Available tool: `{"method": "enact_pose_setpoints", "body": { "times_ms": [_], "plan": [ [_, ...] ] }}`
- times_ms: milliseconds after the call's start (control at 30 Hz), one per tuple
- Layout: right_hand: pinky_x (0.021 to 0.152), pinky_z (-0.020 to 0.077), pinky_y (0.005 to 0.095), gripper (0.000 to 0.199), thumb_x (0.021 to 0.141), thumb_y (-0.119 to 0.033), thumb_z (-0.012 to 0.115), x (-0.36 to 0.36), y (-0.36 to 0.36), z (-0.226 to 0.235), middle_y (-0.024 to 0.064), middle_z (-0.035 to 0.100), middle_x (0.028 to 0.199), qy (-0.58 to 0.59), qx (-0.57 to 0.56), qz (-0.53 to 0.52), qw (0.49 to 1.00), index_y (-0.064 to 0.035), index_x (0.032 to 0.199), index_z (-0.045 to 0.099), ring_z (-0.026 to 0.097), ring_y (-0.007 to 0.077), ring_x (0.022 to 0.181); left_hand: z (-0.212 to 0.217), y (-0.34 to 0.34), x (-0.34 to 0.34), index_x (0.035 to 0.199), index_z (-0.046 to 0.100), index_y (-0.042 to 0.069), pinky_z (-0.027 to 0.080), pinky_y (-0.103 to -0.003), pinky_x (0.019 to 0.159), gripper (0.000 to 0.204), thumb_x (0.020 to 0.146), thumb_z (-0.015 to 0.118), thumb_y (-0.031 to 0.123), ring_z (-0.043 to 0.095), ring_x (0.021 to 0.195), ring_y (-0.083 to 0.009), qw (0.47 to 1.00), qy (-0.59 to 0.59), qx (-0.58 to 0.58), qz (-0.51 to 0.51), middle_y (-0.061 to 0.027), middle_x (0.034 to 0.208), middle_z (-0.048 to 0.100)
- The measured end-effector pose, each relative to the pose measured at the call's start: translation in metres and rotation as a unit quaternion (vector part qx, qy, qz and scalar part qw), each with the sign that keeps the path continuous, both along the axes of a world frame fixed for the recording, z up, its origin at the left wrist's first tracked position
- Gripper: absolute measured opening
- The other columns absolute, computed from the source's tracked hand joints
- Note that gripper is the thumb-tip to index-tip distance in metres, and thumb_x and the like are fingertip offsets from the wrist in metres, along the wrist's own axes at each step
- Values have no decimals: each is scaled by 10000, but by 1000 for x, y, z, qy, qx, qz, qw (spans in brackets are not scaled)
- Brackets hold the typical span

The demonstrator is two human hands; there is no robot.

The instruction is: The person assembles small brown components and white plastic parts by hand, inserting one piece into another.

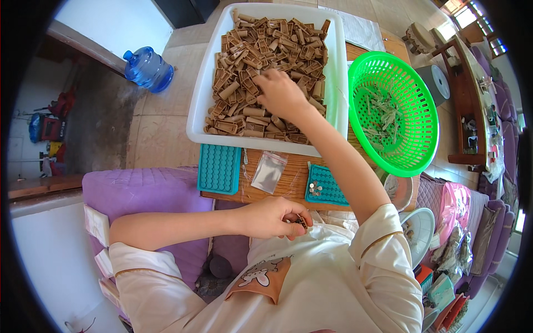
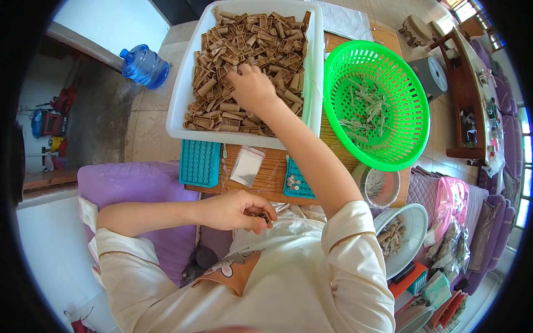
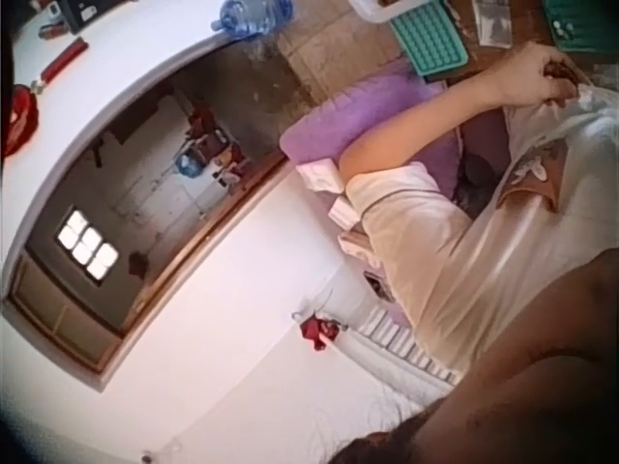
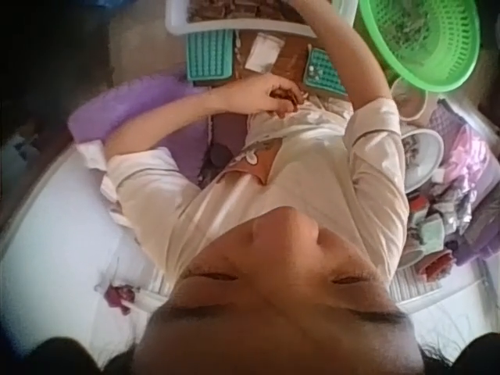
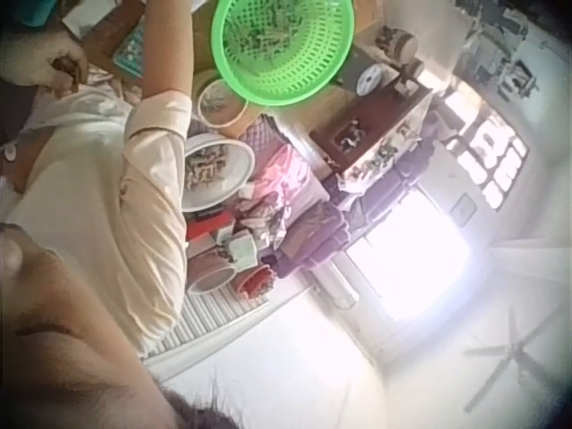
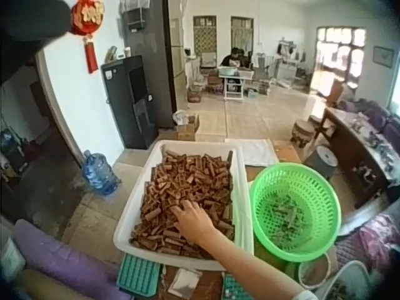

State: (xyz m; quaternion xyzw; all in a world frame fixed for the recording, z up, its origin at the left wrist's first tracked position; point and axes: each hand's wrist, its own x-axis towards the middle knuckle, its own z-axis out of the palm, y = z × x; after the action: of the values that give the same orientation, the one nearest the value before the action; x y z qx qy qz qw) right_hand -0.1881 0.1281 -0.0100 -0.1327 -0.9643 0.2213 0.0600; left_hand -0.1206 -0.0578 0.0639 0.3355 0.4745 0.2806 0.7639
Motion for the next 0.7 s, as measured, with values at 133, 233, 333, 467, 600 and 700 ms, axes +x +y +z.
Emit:
{"method": "enact_pose_setpoints", "body": {
  "times_ms": [133,233,333,467,600,700],
  "plan": [
    [930,329,438,303,729,-205,607,-6,-22,-16,91,421,1223,119,138,192,964,-143,1023,571,364,292,1158,-3,1,-1,1058,514,-2,446,-228,747,273,821,578,117,547,851,-75,1000,5,6,16,-51,952,589],
    [950,293,472,281,734,-218,599,-8,-25,-16,69,407,1240,80,174,245,950,-178,1012,581,315,276,1198,-2,0,-1,1054,512,-7,444,-229,750,267,819,576,102,548,863,-84,999,31,20,9,-47,955,582],
    [947,291,470,257,745,-234,584,-6,-10,-10,44,425,1227,36,224,224,948,-195,1000,589,337,256,1186,-4,0,-1,1046,513,-14,443,-229,761,258,820,571,95,550,865,-88,999,32,31,16,-50,952,585],
    [951,289,457,264,744,-209,559,6,33,-12,37,446,1208,7,240,193,952,-211,1006,595,350,260,1177,-1,0,0,1037,518,-14,442,-228,772,247,821,566,95,552,851,-83,999,23,36,18,-52,936,596],
    [926,318,466,312,706,-148,578,28,67,-12,52,448,1202,34,243,136,960,-198,1013,587,377,286,1147,-2,-2,1,1032,526,-6,442,-227,771,245,823,568,116,555,834,-77,999,34,26,12,-53,922,606],
    [927,319,478,349,700,-82,557,35,65,-4,88,438,1207,51,245,115,961,-179,1034,583,376,309,1141,-3,-3,3,1029,530,-3,443,-227,769,245,823,569,125,559,822,-76,999,39,24,13,-53,914,612]
  ]
}}
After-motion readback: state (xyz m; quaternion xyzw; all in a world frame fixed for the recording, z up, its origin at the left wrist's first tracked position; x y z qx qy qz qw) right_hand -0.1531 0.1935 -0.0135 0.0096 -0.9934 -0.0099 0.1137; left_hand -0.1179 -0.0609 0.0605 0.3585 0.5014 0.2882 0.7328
